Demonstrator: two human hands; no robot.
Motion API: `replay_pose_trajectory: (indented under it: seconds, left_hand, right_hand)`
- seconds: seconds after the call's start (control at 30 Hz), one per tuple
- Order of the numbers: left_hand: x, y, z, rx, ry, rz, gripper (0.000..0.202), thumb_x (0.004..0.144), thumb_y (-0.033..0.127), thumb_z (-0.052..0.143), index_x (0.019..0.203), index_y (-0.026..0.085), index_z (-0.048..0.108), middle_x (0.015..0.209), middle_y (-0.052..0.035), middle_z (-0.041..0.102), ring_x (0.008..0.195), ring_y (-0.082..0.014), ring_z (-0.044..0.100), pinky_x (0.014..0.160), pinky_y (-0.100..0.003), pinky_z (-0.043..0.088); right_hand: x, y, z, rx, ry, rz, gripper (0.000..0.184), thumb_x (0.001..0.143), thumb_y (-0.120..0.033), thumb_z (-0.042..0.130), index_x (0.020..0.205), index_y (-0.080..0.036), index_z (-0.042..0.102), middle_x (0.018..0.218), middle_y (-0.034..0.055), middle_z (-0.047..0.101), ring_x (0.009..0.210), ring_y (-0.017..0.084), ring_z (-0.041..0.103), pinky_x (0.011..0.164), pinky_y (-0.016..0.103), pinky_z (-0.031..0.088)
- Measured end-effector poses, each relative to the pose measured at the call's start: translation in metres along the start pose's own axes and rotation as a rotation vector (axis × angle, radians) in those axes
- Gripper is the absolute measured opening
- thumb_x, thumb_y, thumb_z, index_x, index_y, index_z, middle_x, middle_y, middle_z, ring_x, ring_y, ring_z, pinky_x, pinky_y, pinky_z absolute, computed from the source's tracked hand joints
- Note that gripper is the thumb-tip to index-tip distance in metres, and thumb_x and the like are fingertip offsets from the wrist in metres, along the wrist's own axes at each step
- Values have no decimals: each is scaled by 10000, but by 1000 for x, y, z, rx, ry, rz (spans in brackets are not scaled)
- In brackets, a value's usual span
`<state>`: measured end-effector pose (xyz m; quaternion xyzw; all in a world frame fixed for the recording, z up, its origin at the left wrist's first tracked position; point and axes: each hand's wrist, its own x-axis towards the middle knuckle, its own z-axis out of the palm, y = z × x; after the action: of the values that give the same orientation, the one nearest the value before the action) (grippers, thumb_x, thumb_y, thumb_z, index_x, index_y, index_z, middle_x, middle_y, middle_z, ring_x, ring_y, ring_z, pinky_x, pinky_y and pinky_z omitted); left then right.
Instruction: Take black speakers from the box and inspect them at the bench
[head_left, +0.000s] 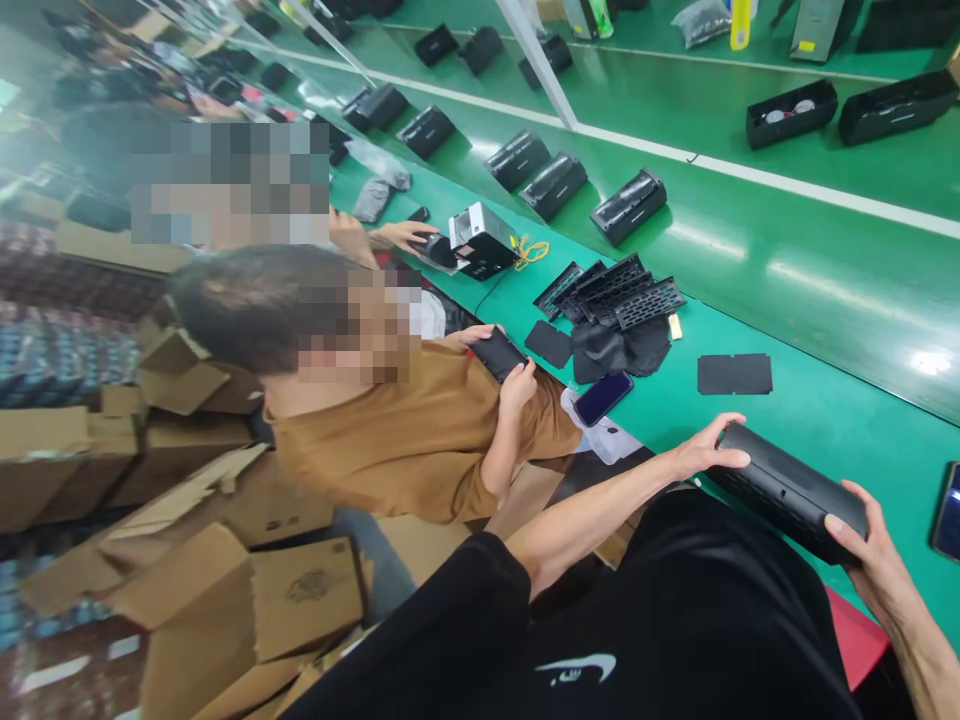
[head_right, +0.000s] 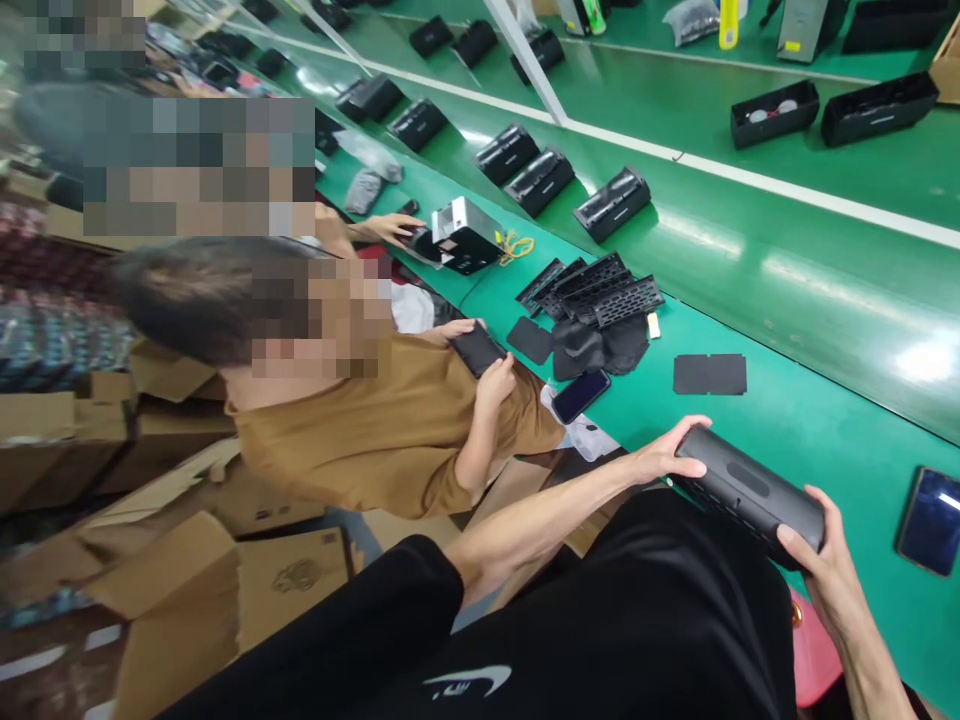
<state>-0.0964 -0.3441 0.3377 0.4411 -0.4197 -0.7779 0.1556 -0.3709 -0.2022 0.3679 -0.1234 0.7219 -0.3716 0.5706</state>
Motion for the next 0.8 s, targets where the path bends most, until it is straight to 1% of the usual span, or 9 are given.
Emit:
replay_pose_trajectory:
  seconds: [0.07, 0.13, 0.27, 0.47, 0.57, 0.6, 0.67, 0.73, 0.8]
  left_hand:
    - [-5, -8, 1, -57, -43, 16, 919, 667, 470, 933, 1470, 311, 515, 1170, -24, 591, 1051, -223, 590, 894, -320, 473]
    - [-10, -15, 2, -66, -29, 60, 939, 644, 458, 952, 1458, 295, 514, 1123, -17, 581, 1003, -205, 577, 861, -306, 464]
    - [-15, -24, 8, -83, 39, 68, 900, 629, 491, 947, 1402, 269, 543, 1065, -8, 576, 949, -192, 548, 826, -301, 443]
    - [-15, -28, 12, -24, 85, 50, 835, 652, 511, 912, 1370, 265, 563, 1075, -2, 585, 940, -195, 535, 883, -330, 430]
    - [-16, -31, 12, -19, 98, 24, 799, 674, 510, 887, 1361, 261, 563, 1051, 4, 582, 933, -197, 541, 888, -336, 433]
    - [-16, -33, 11, -22, 97, 18, 798, 676, 514, 885, 1361, 262, 562, 1053, 4, 581, 938, -199, 546, 893, -339, 435]
    - [-19, -35, 10, -42, 80, 21, 821, 675, 529, 889, 1377, 268, 553, 1082, -3, 582, 965, -207, 559, 908, -343, 441]
    - [-22, -35, 7, -80, 49, 47, 866, 680, 549, 890, 1418, 276, 528, 1140, -21, 584, 1005, -219, 568, 918, -345, 446]
    - [-25, -34, 2, -101, 7, 84, 924, 682, 553, 898, 1465, 281, 491, 1233, -47, 578, 1070, -236, 570, 948, -352, 444]
  right_hand:
    - [-2, 4, -6, -36, 4, -19, 979, 521, -566, 1002, 1382, -340, 595, 1322, 40, 586, 1120, 254, 594, 898, 323, 515]
    - [-5, 8, -10, -77, 10, -52, 1023, 478, -569, 1011, 1379, -320, 597, 1340, 45, 579, 1156, 265, 571, 935, 322, 493]
    - [-9, 11, -7, -67, 5, -84, 951, 545, -586, 982, 1369, -309, 595, 1331, 39, 581, 1147, 250, 564, 951, 306, 471]
    - [6, 15, -5, -19, -12, 41, 1056, 410, -566, 1022, 1334, -302, 586, 1260, 54, 585, 1079, 264, 584, 862, 315, 528]
    - [8, 18, -6, -22, -35, 73, 1065, 432, -594, 1013, 1358, -298, 575, 1231, 67, 597, 1044, 272, 600, 847, 347, 542]
    - [6, 17, -5, -24, -48, 82, 1069, 457, -600, 1007, 1385, -304, 568, 1236, 70, 601, 1046, 279, 609, 872, 372, 546]
    - [-4, 16, -3, -34, -73, 67, 1101, 530, -614, 984, 1491, -333, 525, 1304, 74, 598, 1109, 302, 620, 999, 446, 524]
    - [-16, 14, -1, -64, -83, 8, 1132, 618, -632, 944, 1600, -381, 440, 1448, 70, 552, 1265, 329, 582, 1168, 509, 413]
    - [-25, 12, -2, -108, -81, -58, 1127, 670, -635, 919, 1639, -401, 393, 1568, 63, 489, 1400, 344, 506, 1256, 522, 298]
